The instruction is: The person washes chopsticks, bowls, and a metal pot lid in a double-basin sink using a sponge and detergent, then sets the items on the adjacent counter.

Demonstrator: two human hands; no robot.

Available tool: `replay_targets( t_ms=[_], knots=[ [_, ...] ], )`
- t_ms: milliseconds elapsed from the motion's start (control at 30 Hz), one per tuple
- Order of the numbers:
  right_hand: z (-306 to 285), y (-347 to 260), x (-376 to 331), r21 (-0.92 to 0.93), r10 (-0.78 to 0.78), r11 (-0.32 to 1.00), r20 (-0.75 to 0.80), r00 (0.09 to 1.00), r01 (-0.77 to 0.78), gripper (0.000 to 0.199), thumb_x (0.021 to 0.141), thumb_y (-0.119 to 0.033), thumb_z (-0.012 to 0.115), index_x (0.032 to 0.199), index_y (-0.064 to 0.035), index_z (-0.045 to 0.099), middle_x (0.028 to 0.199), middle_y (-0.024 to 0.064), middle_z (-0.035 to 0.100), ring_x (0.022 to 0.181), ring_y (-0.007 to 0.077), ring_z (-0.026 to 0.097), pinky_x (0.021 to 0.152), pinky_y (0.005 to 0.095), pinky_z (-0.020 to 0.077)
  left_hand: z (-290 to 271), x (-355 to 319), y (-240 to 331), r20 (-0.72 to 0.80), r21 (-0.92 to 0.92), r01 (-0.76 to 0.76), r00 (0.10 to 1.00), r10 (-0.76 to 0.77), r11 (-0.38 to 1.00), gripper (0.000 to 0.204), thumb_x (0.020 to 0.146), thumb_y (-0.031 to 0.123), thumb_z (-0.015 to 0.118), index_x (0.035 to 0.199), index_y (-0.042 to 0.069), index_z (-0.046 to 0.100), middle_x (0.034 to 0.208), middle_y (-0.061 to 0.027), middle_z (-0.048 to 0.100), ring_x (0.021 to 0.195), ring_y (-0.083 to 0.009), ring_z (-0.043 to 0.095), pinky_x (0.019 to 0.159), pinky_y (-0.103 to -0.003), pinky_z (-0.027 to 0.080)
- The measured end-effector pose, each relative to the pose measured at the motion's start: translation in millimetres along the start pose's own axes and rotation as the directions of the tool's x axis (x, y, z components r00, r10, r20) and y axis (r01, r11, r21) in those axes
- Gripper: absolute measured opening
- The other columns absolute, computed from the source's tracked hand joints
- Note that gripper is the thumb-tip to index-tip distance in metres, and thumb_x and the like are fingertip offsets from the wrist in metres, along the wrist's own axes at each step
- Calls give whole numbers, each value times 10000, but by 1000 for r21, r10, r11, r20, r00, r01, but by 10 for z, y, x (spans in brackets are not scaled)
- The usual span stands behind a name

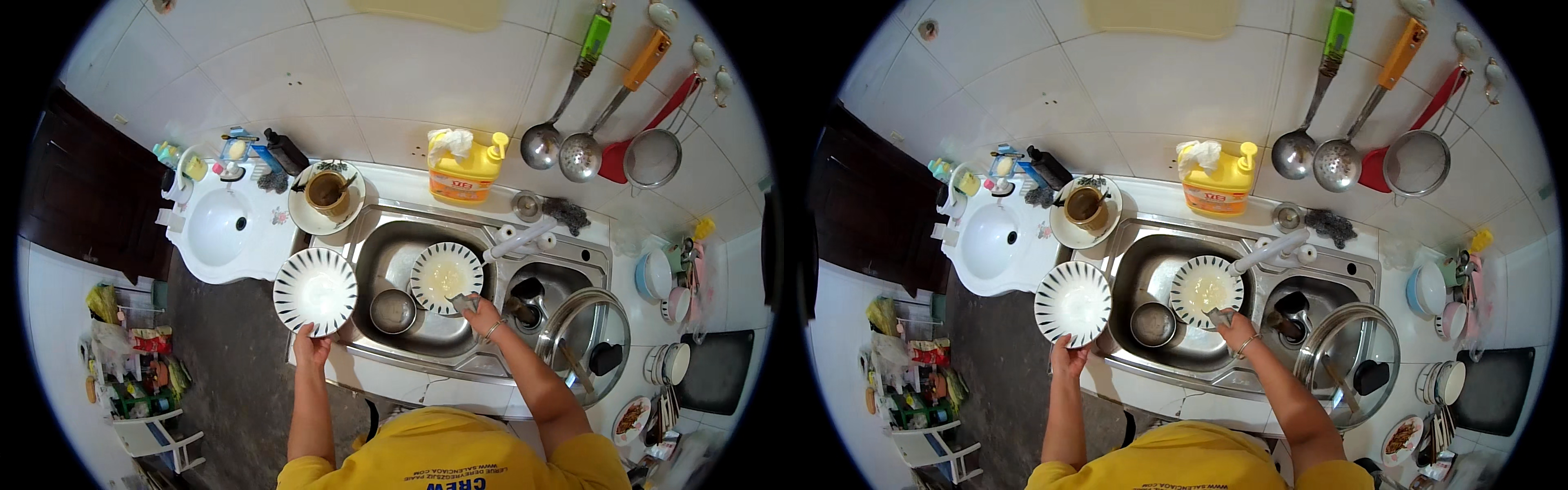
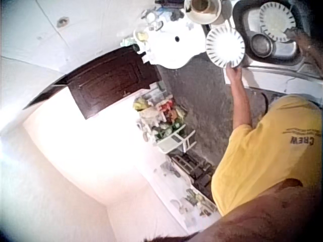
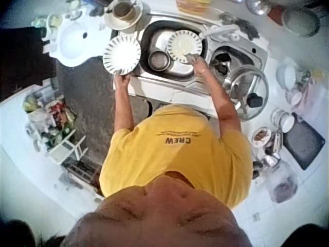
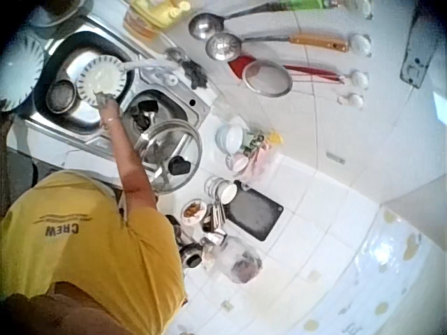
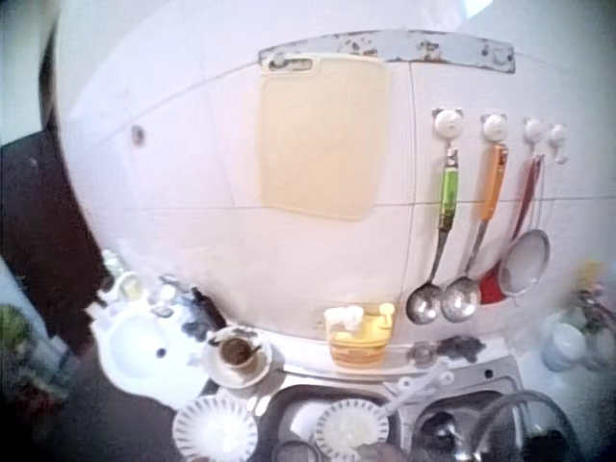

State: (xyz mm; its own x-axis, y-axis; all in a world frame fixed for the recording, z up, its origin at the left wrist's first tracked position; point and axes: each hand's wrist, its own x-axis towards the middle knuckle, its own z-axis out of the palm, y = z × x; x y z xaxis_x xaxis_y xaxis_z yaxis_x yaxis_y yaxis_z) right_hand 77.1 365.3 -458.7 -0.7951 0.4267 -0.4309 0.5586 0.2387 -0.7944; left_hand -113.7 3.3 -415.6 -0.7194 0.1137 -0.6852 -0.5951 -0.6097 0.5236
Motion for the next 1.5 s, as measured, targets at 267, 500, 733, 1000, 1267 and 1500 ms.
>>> replay_targets(
  t_ms=[267,500,733,1000,1267,1500],
  knots=[
    [287,-171,67,-226,-48,970,172,984,87,326,739,-176,573,1036,-44,556,881,194,610,849,334,588,779,364,452,-96,246,56,-105,-167,-30,994,12,985,425,793,-3,418,1216,2,381,1190,-191,475,1072,-368,496,868,-508,468],
    [1211,-220,349,-358,-463,676,474,749,644,277,773,-90,478,1036,-64,561,989,158,592,981,301,539,808,374,444,-295,404,95,-97,-89,14,995,-23,996,437,813,-13,404,1245,-7,336,1198,-213,457,1071,-371,496,873,-494,470],
    [1575,-295,501,-603,-154,321,728,668,730,208,774,-155,476,850,-157,670,947,65,629,1008,204,549,1060,428,159,-169,124,88,-60,-20,51,997,-52,999,327,896,201,470,1167,19,442,1116,-182,538,1002,-308,561,803,-423,521],
    [988,-915,263,-298,65,953,386,920,58,315,793,-307,575,951,-39,619,890,166,633,797,306,605,758,358,458,419,-593,-528,151,399,432,839,-522,809,352,890,321,482,1087,29,491,965,-175,599,872,-269,617,666,-330,535],
    [-32,-566,227,54,-93,994,57,994,90,354,775,-313,603,919,10,616,812,214,621,775,325,611,694,375,468,1164,-461,-1372,218,699,200,855,-471,686,484,862,334,545,1244,107,354,1073,-125,492,1007,-266,534,748,-403,499],
    [54,-641,-149,-417,-322,853,51,946,313,281,791,-204,525,1035,-75,577,964,166,607,926,312,567,860,399,409,1788,-402,-1919,217,638,134,914,-344,758,586,802,380,612,1223,118,299,1069,-106,469,950,-252,509,775,-445,465]
  ],
)
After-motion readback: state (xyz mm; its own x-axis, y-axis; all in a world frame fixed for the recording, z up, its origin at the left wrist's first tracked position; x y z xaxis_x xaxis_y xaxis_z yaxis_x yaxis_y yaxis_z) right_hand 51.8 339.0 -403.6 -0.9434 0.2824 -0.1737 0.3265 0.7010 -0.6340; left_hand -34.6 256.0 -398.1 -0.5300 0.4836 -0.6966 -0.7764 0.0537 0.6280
